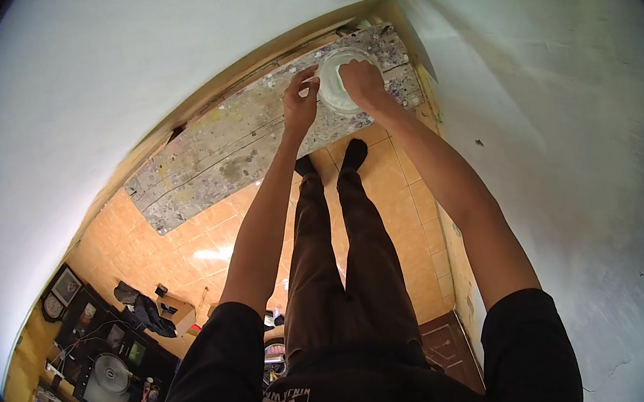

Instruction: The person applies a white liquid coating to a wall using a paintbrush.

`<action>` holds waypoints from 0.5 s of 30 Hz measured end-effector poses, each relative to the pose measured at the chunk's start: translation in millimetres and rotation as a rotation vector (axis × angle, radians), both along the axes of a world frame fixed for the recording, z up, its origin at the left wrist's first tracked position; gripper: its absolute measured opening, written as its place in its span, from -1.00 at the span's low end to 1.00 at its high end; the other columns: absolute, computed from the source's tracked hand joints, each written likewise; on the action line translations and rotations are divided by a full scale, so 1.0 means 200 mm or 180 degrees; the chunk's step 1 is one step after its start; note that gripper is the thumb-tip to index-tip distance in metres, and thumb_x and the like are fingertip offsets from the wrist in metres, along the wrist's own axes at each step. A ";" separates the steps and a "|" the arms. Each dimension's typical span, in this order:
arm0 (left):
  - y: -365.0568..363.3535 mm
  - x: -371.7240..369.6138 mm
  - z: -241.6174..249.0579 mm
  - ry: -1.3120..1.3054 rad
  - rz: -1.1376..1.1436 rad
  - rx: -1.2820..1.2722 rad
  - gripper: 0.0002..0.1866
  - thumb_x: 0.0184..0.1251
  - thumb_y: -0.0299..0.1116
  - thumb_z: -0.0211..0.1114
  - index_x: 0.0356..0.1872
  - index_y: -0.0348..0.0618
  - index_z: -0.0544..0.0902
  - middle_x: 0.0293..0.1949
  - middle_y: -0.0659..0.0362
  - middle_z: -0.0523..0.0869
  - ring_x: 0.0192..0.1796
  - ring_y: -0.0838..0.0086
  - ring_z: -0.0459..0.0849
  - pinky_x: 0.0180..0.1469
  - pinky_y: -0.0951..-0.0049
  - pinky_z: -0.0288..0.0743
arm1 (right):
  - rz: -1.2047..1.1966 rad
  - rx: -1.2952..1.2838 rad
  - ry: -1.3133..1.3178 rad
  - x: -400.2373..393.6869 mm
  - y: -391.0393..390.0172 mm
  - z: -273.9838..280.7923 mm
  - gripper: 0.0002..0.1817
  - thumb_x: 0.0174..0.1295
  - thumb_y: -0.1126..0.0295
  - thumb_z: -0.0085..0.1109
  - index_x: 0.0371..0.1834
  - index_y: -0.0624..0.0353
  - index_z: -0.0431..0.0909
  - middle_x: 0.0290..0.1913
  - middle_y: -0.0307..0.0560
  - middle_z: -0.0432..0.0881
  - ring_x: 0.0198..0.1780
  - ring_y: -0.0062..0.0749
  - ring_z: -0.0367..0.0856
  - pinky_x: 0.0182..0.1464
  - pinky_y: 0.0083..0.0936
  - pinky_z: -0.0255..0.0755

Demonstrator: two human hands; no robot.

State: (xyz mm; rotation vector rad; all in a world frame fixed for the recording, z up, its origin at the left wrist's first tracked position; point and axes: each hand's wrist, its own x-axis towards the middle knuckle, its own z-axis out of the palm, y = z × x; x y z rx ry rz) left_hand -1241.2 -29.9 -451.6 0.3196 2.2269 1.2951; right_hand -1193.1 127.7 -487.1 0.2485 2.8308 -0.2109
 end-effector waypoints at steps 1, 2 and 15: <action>0.00 0.00 0.01 -0.0064 -0.0012 -0.0095 -0.64 0.47 -0.09 0.07 0.20 0.14 0.55 0.03 0.16 0.71 -0.05 0.28 0.71 0.06 0.26 0.52 | 0.0016 -0.0050 0.0000 0.00 0.00 0.02 -0.92 0.13 0.49 0.18 -0.41 0.22 0.66 -0.34 0.05 0.69 -0.23 -0.13 0.73 -0.27 -0.32 0.64; 0.01 0.00 0.03 -0.0119 0.0070 -0.0013 -0.65 0.44 -0.17 0.12 0.18 0.05 0.56 0.03 0.14 0.70 -0.06 0.32 0.70 0.03 0.30 0.53 | 0.0014 -0.0099 0.0000 0.01 0.00 0.00 -0.92 0.13 0.49 0.18 -0.40 0.22 0.66 -0.34 0.06 0.69 -0.23 -0.13 0.73 -0.27 -0.32 0.64; 0.00 0.00 0.01 -0.0035 0.0081 0.0217 -0.67 0.41 -0.28 0.18 0.15 -0.03 0.58 0.04 0.11 0.69 -0.06 0.35 0.69 0.00 0.34 0.53 | -0.0055 -0.0020 -0.0051 0.00 0.03 -0.05 -0.87 0.17 0.46 0.12 -0.38 0.20 0.68 -0.31 0.05 0.70 -0.22 -0.13 0.72 -0.25 -0.30 0.62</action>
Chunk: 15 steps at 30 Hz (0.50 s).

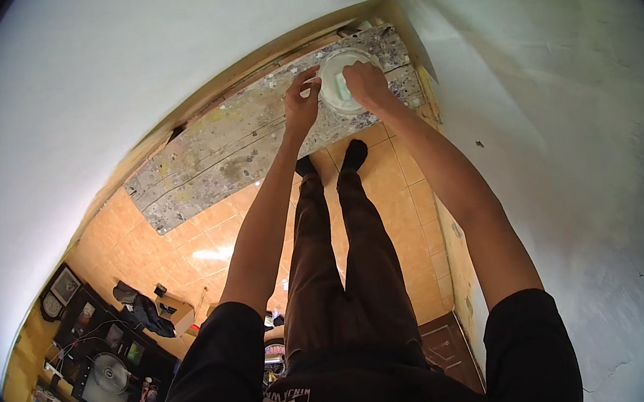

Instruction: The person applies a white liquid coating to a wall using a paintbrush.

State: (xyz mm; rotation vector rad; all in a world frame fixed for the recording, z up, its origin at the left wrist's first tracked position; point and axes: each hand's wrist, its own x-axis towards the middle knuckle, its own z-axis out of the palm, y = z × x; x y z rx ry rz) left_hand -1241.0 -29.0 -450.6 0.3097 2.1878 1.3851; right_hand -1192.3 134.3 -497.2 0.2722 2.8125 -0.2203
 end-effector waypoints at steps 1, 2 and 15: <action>0.00 0.00 0.01 -0.0004 0.0084 0.0095 -0.68 0.38 -0.36 0.24 0.12 -0.13 0.60 0.02 0.08 0.69 -0.09 0.38 0.69 -0.05 0.38 0.54 | -0.0034 0.0035 0.0025 0.00 0.00 0.00 -0.89 0.16 0.47 0.15 -0.40 0.23 0.67 -0.33 0.07 0.70 -0.23 -0.13 0.73 -0.27 -0.32 0.64; 0.00 0.00 0.01 -0.0014 0.0098 0.0096 -0.68 0.38 -0.36 0.24 0.12 -0.13 0.60 0.02 0.07 0.69 -0.10 0.38 0.69 -0.05 0.38 0.54 | -0.0039 0.0043 0.0014 -0.01 0.00 0.00 -0.89 0.16 0.46 0.16 -0.40 0.23 0.67 -0.34 0.07 0.70 -0.23 -0.12 0.73 -0.27 -0.32 0.64; -0.02 -0.01 -0.02 0.0065 -0.0174 -0.0267 -0.62 0.47 -0.05 0.06 0.23 0.18 0.52 0.04 0.13 0.70 -0.03 0.29 0.71 0.05 0.26 0.53 | 0.0385 0.0066 0.0040 -0.02 0.00 0.04 -0.91 0.12 0.48 0.19 -0.41 0.19 0.69 -0.35 0.03 0.70 -0.22 -0.16 0.74 -0.30 -0.34 0.64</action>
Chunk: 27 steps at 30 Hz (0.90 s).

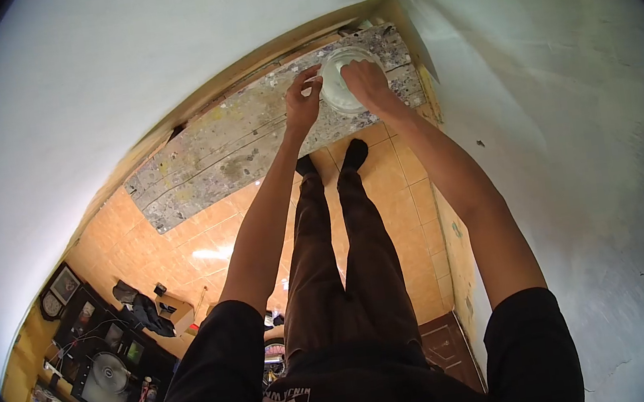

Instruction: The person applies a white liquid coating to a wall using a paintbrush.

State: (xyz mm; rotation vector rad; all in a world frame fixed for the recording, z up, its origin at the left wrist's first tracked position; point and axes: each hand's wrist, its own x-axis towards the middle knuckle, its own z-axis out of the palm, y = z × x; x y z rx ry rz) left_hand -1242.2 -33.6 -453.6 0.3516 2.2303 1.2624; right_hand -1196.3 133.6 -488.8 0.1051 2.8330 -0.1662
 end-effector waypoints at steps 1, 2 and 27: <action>0.00 0.00 0.03 -0.0044 -0.0018 -0.0109 -0.61 0.47 -0.03 0.05 0.23 0.20 0.52 0.03 0.13 0.70 -0.03 0.29 0.71 0.05 0.26 0.53 | 0.0107 -0.0028 0.0045 0.01 0.00 -0.01 -0.92 0.11 0.48 0.20 -0.41 0.18 0.69 -0.34 0.03 0.70 -0.21 -0.16 0.74 -0.30 -0.35 0.64; 0.00 0.00 0.03 -0.0071 -0.0002 -0.0117 -0.61 0.47 -0.02 0.05 0.23 0.20 0.52 0.03 0.13 0.71 -0.03 0.29 0.71 0.06 0.25 0.53 | 0.0023 -0.0067 -0.0057 0.00 0.00 -0.02 -0.89 0.12 0.46 0.15 -0.39 0.16 0.69 -0.34 0.03 0.70 -0.22 -0.16 0.72 -0.27 -0.32 0.61; -0.01 0.01 -0.05 -0.0130 0.0116 0.0110 -0.61 0.45 -0.02 0.07 0.22 0.20 0.53 -0.01 0.12 0.73 -0.07 0.28 0.73 0.04 0.26 0.54 | -0.0091 0.0013 0.0039 -0.04 0.01 -0.08 -0.88 0.13 0.47 0.15 -0.42 0.15 0.70 -0.44 -0.01 0.69 -0.33 -0.16 0.73 -0.30 -0.30 0.62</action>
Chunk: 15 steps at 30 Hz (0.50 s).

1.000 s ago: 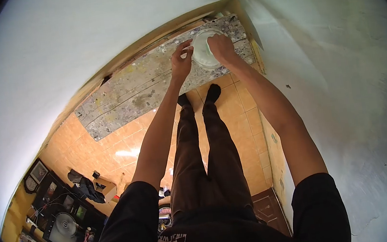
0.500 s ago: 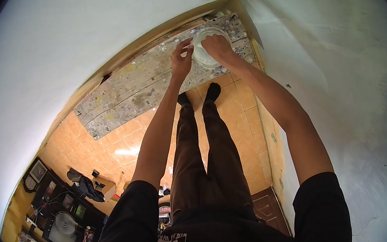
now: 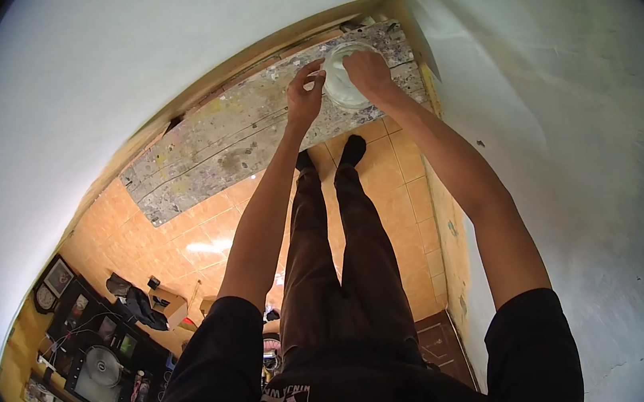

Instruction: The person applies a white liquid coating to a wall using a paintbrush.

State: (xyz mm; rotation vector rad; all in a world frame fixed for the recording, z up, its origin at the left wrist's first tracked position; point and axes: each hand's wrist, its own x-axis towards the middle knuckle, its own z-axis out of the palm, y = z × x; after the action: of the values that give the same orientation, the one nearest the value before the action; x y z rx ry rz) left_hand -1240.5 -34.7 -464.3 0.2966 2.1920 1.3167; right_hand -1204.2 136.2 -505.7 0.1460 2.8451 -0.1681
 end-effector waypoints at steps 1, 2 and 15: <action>0.00 0.00 -0.01 -0.0002 0.0020 0.0039 -0.61 0.45 -0.02 0.08 0.22 0.19 0.53 -0.02 0.12 0.73 -0.07 0.28 0.73 0.03 0.25 0.54 | 0.0089 -0.0029 0.0056 0.01 -0.02 0.02 -0.88 0.13 0.47 0.15 -0.42 0.15 0.71 -0.42 0.00 0.69 -0.33 -0.16 0.73 -0.30 -0.30 0.62; 0.00 0.00 -0.01 0.0026 0.0016 0.0038 -0.61 0.45 -0.03 0.08 0.22 0.19 0.53 -0.02 0.12 0.73 -0.07 0.29 0.73 0.02 0.25 0.55 | 0.0229 0.0002 0.0091 0.03 -0.03 0.03 -0.88 0.13 0.47 0.15 -0.42 0.14 0.71 -0.42 -0.01 0.69 -0.32 -0.17 0.73 -0.30 -0.31 0.62; -0.01 0.00 0.02 0.0137 -0.0005 -0.0117 -0.63 0.45 -0.02 0.07 0.18 0.20 0.55 -0.04 0.17 0.74 -0.05 0.29 0.73 0.04 0.23 0.54 | 0.0646 0.0145 -0.0031 0.04 -0.04 0.03 -0.91 0.07 0.46 0.19 -0.45 0.13 0.70 -0.41 -0.03 0.69 -0.28 -0.23 0.73 -0.33 -0.38 0.62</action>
State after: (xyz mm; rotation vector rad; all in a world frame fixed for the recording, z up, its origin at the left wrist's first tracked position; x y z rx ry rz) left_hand -1240.7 -36.1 -460.3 0.3152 2.2485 1.2788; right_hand -1195.3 128.0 -499.7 -0.1322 2.8323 -0.0593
